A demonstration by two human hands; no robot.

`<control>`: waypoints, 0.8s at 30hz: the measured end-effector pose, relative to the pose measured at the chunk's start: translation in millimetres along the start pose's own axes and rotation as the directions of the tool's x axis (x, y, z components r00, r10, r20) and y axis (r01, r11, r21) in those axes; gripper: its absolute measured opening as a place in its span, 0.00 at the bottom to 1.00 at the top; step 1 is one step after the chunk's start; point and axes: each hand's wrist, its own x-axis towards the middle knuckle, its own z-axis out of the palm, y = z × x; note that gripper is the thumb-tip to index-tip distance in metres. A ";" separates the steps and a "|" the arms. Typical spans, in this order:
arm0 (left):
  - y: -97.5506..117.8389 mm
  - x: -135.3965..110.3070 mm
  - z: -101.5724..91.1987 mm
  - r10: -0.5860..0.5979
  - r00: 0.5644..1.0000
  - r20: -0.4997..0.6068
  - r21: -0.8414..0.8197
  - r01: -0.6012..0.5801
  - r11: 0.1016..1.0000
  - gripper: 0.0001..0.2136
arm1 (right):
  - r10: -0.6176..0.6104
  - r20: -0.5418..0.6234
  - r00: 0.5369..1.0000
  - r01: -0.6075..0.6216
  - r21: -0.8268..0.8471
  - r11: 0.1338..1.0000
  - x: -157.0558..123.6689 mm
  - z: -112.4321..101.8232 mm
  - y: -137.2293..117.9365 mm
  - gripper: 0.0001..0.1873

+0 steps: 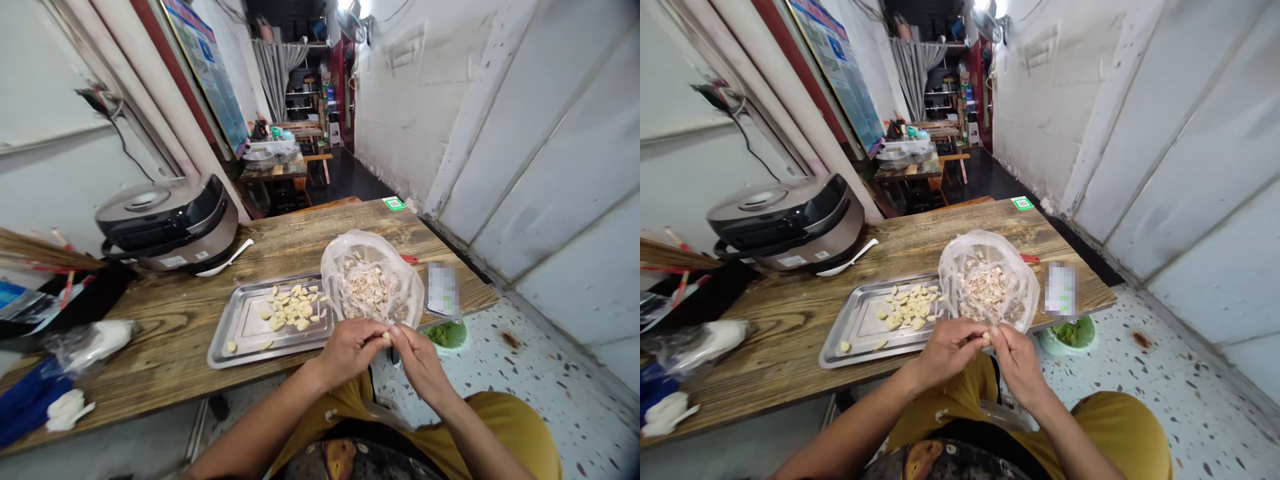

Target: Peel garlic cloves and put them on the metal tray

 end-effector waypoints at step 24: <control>0.5 -5.5 -4.5 0.133 0.991 -0.026 0.054 -0.132 0.990 0.08 | 0.188 -0.025 0.982 -0.178 0.222 0.959 -5.2 -13.9 -17.2 0.11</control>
